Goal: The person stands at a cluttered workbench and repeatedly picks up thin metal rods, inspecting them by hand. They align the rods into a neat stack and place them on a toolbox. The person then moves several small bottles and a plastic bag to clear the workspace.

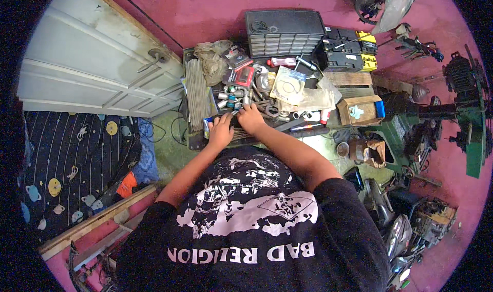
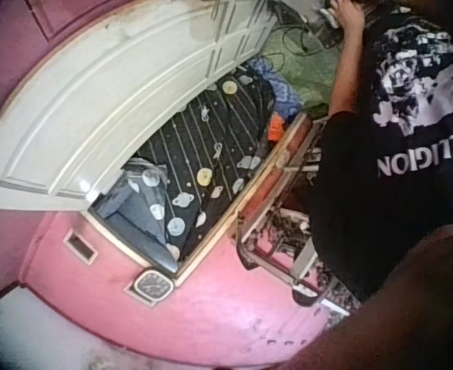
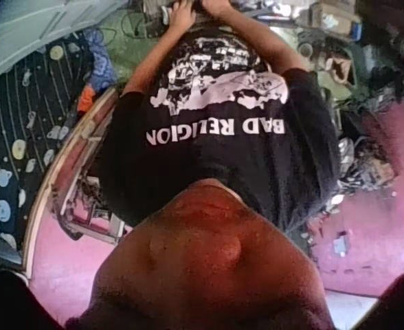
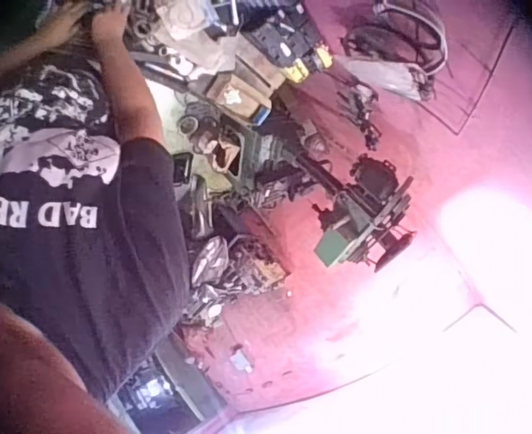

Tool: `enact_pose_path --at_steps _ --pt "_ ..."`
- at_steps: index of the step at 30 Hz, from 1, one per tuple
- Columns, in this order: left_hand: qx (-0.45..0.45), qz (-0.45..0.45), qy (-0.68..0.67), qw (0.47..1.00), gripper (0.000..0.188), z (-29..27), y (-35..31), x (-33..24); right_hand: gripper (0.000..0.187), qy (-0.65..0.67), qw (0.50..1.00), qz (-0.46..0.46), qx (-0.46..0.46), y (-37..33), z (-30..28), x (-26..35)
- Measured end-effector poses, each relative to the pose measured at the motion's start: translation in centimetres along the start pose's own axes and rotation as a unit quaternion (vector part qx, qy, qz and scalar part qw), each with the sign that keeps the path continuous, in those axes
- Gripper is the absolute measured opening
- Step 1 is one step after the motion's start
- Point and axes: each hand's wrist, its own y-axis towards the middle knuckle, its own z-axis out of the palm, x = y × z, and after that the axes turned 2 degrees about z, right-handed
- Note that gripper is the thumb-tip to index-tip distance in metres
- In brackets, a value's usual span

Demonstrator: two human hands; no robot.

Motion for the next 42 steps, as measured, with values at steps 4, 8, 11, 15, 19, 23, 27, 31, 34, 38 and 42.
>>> enact_pose_path --at_steps 4,8,11,15,19,23,27,31,34,38,42 --pt "0.016 0.016 0.006 1.0 0.048 -0.2 0.3 1.2 0.017 -0.054 0.998 -0.004 0.035 2.1 1.1 0.4" --pt "0.005 0.028 -0.009 1.0 0.039 -0.3 0.6 2.0 0.016 -0.03 0.998 0.024 0.04 2.4 0.8 1.0" --pt "-0.019 0.053 -0.054 0.997 0.03 -1.4 0.8 2.5 0.017 0.049 0.997 0.052 0.02 1.5 -0.3 1.5" --pt "-0.074 0.078 -0.155 0.982 0.02 -3.1 1.1 1.6 0.02 0.2 0.975 0.094 0.002 0.8 -3.5 1.1" --pt "-0.124 0.064 -0.29 0.947 0.014 -5.0 2.4 -0.1 0.016 0.344 0.928 0.107 -0.099 -0.1 -6.3 0.1" --pt "-0.108 -0.011 -0.386 0.916 0.012 -7.2 2.8 -2.2 0.018 0.509 0.844 0.149 -0.081 -1.2 -11.6 -0.3" --pt "-0.08 -0.02 -0.426 0.901 0.013 -9.0 2.5 -3.6 0.012 0.617 0.763 0.176 -0.078 -2.4 -12.2 -0.9" --pt "-0.079 -0.118 -0.543 0.828 0.011 -8.3 2.1 -5.7 0.008 0.739 0.638 0.2 -0.082 -3.0 -10.5 -1.2" --pt "-0.089 -0.145 -0.606 0.777 0.011 -6.6 2.0 -6.3 0.009 0.77 0.594 0.227 -0.057 -3.7 -9.7 -1.6" --pt "-0.11 -0.139 -0.503 0.846 0.012 -7.0 1.7 -6.9 0.014 0.75 0.623 0.214 -0.061 -4.6 -9.7 -2.4" --pt "-0.126 -0.116 -0.39 0.905 0.011 -9.2 1.4 -9.4 0.017 0.681 0.716 0.145 -0.058 -4.6 -10.3 -2.6"
